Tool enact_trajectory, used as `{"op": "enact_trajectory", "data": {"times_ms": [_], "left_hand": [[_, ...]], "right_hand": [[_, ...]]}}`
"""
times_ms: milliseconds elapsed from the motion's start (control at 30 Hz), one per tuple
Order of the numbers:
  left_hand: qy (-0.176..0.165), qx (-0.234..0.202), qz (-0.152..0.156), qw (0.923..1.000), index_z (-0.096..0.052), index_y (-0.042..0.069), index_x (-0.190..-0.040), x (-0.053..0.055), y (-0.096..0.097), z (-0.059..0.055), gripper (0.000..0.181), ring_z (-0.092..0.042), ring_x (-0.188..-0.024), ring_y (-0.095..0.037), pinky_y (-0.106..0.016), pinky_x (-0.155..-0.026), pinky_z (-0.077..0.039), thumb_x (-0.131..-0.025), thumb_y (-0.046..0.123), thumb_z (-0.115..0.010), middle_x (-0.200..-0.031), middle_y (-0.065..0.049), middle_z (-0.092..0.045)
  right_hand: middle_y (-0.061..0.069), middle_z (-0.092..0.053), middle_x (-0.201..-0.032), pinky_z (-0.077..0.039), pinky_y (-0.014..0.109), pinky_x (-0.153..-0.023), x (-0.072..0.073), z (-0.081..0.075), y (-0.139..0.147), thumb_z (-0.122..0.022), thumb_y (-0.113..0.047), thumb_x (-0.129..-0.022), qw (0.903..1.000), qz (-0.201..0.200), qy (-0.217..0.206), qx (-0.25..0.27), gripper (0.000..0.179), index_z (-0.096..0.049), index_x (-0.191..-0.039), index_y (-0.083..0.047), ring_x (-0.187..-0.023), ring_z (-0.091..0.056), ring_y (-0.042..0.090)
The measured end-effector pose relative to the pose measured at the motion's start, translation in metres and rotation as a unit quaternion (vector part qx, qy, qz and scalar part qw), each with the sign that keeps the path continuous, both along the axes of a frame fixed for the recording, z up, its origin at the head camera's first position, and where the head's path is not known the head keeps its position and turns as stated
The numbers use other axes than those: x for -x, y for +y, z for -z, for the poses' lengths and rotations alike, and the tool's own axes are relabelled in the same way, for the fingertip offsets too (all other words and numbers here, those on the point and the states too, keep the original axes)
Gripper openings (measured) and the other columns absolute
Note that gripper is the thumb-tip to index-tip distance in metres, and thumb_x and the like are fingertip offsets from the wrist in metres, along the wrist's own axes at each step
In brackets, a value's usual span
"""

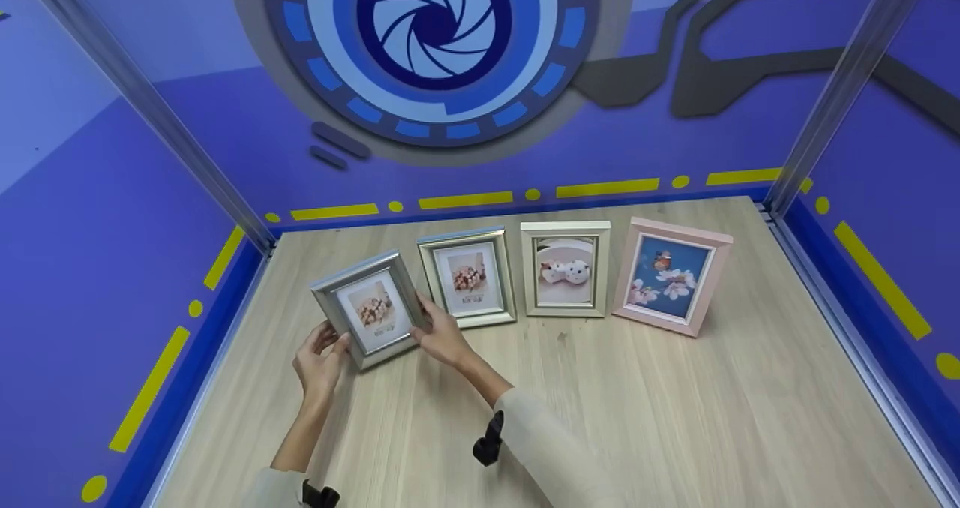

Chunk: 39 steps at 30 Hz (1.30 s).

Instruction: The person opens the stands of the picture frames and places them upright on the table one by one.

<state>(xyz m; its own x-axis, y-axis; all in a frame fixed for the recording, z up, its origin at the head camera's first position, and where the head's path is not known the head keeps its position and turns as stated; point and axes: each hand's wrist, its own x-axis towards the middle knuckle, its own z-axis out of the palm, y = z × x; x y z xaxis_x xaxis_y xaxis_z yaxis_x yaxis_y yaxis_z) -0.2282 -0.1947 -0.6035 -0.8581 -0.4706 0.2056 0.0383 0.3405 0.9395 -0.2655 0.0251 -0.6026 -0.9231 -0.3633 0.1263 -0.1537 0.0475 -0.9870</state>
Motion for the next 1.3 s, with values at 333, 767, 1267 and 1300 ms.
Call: {"op": "enact_trajectory", "data": {"times_ms": [333, 767, 1267, 1300], "left_hand": [[0.023, -0.022, 0.0, 0.9995, -0.063, -0.008, -0.129, 0.001, -0.005, 0.008, 0.04, -0.069, -0.112, -0.041, -0.051, -0.1, -0.056, -0.09, -0.003, -0.071, -0.12, -0.027, -0.071], [-0.001, -0.018, -0.006, 0.9998, -0.065, -0.005, -0.127, -0.002, -0.008, 0.013, 0.037, -0.069, -0.112, -0.04, -0.045, -0.097, -0.059, -0.09, -0.004, -0.071, -0.12, -0.025, -0.071], [0.011, 0.026, -0.06, 0.9978, -0.056, 0.0, -0.136, -0.007, 0.007, 0.009, 0.048, -0.063, -0.114, -0.034, -0.043, -0.093, -0.055, -0.09, -0.004, -0.068, -0.13, -0.018, -0.063], [0.015, 0.036, -0.07, 0.9968, -0.054, 0.002, -0.138, -0.008, 0.008, 0.008, 0.05, -0.061, -0.112, -0.031, -0.038, -0.088, -0.054, -0.09, -0.004, -0.067, -0.13, -0.016, -0.061]], "right_hand": [[0.029, -0.022, -0.165, -0.025, 0.051, -0.126, 0.006, -0.007, -0.016, -0.055, 0.003, -0.094, 0.9991, 0.007, -0.002, -0.041, 0.073, -0.021, -0.159, 0.006, -0.152, -0.027, 0.044], [0.033, -0.021, -0.165, -0.025, 0.055, -0.125, 0.0, 0.003, -0.023, -0.057, 0.005, -0.09, 0.9972, 0.015, 0.009, -0.073, 0.08, -0.016, -0.159, 0.009, -0.151, -0.028, 0.046], [0.036, -0.037, -0.155, -0.032, 0.055, -0.121, -0.009, -0.003, -0.003, -0.059, 0.001, -0.097, 0.9965, 0.023, 0.008, -0.08, 0.061, -0.035, -0.151, 0.014, -0.146, -0.037, 0.049], [0.037, -0.041, -0.152, -0.035, 0.055, -0.12, -0.012, -0.004, 0.0, -0.059, 0.001, -0.097, 0.9968, 0.022, 0.009, -0.077, 0.058, -0.037, -0.149, 0.015, -0.144, -0.04, 0.05]]}}
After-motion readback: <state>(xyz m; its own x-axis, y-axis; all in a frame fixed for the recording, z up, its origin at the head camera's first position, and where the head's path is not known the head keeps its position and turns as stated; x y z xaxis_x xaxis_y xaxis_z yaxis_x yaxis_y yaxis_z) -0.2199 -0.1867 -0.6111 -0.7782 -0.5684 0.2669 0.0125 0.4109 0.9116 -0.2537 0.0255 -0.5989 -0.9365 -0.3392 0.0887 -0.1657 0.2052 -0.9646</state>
